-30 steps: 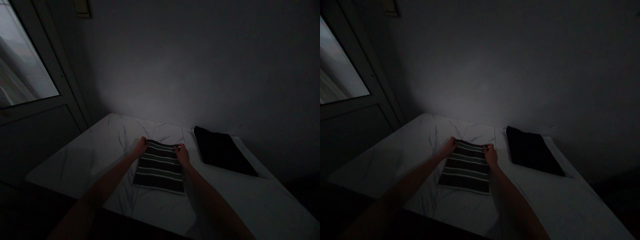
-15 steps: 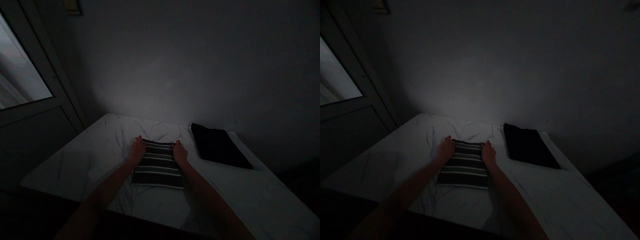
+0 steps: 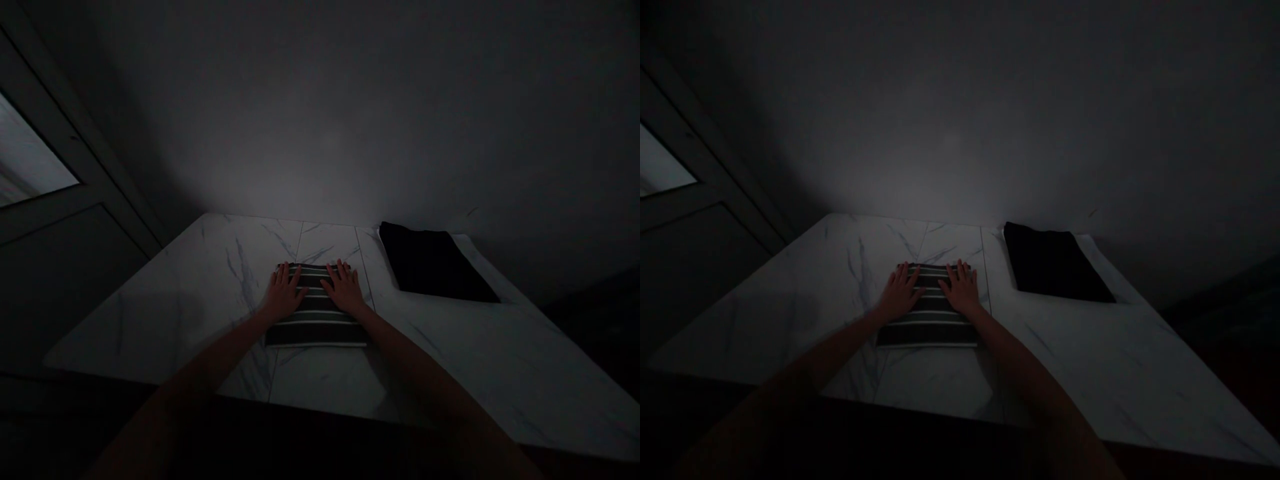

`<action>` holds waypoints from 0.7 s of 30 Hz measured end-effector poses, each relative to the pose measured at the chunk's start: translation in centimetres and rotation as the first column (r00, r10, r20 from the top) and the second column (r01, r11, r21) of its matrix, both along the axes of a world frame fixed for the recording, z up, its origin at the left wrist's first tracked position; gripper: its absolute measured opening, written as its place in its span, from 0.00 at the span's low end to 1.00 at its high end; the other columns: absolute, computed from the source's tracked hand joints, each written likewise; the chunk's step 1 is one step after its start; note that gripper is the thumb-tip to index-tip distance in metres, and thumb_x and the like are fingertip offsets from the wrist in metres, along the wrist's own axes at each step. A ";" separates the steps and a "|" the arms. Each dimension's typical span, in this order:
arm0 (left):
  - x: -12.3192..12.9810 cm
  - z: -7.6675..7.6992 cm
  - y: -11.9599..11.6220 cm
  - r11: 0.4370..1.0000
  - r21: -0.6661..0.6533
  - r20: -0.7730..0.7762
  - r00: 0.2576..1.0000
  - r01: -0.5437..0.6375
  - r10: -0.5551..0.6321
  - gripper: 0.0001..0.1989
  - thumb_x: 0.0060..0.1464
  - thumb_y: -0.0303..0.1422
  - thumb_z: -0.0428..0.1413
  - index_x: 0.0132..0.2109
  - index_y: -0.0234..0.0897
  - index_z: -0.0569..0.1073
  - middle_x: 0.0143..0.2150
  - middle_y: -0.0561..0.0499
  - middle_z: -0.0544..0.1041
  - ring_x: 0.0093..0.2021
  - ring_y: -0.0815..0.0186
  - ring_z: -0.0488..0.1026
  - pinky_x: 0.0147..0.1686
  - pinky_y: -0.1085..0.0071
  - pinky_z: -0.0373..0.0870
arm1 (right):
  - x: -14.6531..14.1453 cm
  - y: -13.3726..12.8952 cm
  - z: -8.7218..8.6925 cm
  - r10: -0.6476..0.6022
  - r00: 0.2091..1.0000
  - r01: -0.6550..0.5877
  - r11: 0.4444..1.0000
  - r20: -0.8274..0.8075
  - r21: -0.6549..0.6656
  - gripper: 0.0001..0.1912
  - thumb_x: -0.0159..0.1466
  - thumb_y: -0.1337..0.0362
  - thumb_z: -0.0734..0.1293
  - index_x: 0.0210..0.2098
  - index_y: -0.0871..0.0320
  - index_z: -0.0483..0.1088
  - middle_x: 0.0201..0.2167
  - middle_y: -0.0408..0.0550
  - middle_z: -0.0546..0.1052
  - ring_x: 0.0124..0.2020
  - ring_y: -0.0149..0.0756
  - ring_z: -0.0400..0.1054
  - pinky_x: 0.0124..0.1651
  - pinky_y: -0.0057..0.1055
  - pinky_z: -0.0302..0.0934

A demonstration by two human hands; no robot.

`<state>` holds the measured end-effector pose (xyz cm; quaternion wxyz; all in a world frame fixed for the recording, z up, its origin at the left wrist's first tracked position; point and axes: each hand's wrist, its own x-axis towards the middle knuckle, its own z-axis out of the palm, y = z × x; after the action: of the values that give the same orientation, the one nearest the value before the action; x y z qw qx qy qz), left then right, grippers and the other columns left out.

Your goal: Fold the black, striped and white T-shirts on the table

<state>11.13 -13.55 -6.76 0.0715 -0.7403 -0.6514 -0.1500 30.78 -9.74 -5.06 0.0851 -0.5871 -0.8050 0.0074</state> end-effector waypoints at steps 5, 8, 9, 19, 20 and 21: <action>0.6 0.5 -3.4 0.996 0.033 -0.012 0.997 0.077 -0.077 0.31 0.65 0.47 0.47 0.70 0.39 0.60 0.73 0.35 0.52 0.72 0.41 0.47 0.67 0.43 0.49 | 0.8 -3.4 0.1 0.082 0.997 -0.082 0.997 0.009 -0.003 0.35 0.73 0.46 0.51 0.72 0.60 0.48 0.74 0.60 0.43 0.74 0.53 0.33 0.70 0.60 0.30; 0.9 0.1 -6.7 0.977 0.031 -0.025 0.977 0.211 -0.211 0.31 0.64 0.48 0.48 0.71 0.49 0.56 0.75 0.41 0.48 0.73 0.42 0.46 0.66 0.42 0.49 | 2.0 -6.9 -0.7 0.240 0.971 -0.240 0.971 -0.015 0.007 0.35 0.72 0.44 0.50 0.73 0.53 0.47 0.74 0.55 0.41 0.74 0.49 0.33 0.70 0.59 0.30; 0.9 -0.1 -7.6 0.971 0.020 -0.021 0.971 0.238 -0.237 0.31 0.64 0.49 0.49 0.71 0.51 0.54 0.75 0.42 0.48 0.73 0.43 0.46 0.66 0.41 0.50 | 2.4 -7.8 -1.0 0.272 0.962 -0.272 0.962 -0.022 0.003 0.35 0.72 0.44 0.51 0.73 0.52 0.46 0.74 0.54 0.41 0.74 0.48 0.33 0.70 0.59 0.31; -2.1 -0.2 -6.8 0.988 0.030 0.344 0.926 0.154 -0.155 0.26 0.61 0.42 0.52 0.63 0.36 0.65 0.68 0.36 0.62 0.68 0.52 0.60 0.64 0.51 0.61 | 4.6 -7.8 -1.5 0.201 0.880 -0.253 0.965 -0.430 -0.066 0.28 0.71 0.51 0.57 0.67 0.54 0.59 0.71 0.56 0.56 0.71 0.44 0.50 0.69 0.51 0.47; -3.0 -0.1 -6.3 0.995 0.037 0.410 0.907 0.089 -0.096 0.25 0.60 0.41 0.52 0.61 0.35 0.66 0.64 0.36 0.66 0.65 0.53 0.64 0.62 0.52 0.64 | 5.0 -7.2 -1.4 0.144 0.845 -0.205 0.977 -0.516 -0.064 0.26 0.71 0.54 0.57 0.65 0.56 0.61 0.69 0.57 0.60 0.68 0.43 0.55 0.67 0.48 0.52; -4.0 0.1 -5.8 0.999 0.026 0.473 0.880 0.023 -0.033 0.25 0.58 0.41 0.53 0.59 0.35 0.66 0.60 0.36 0.69 0.61 0.53 0.68 0.59 0.52 0.67 | 5.5 -6.5 -1.2 0.079 0.807 -0.145 0.987 -0.585 -0.067 0.23 0.70 0.56 0.58 0.62 0.56 0.63 0.66 0.58 0.64 0.65 0.43 0.60 0.65 0.45 0.57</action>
<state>7.13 -19.37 -6.62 -0.0845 -0.6898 -0.6369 -0.3337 36.29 -16.21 -6.26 0.2939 -0.5122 -0.7722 0.2345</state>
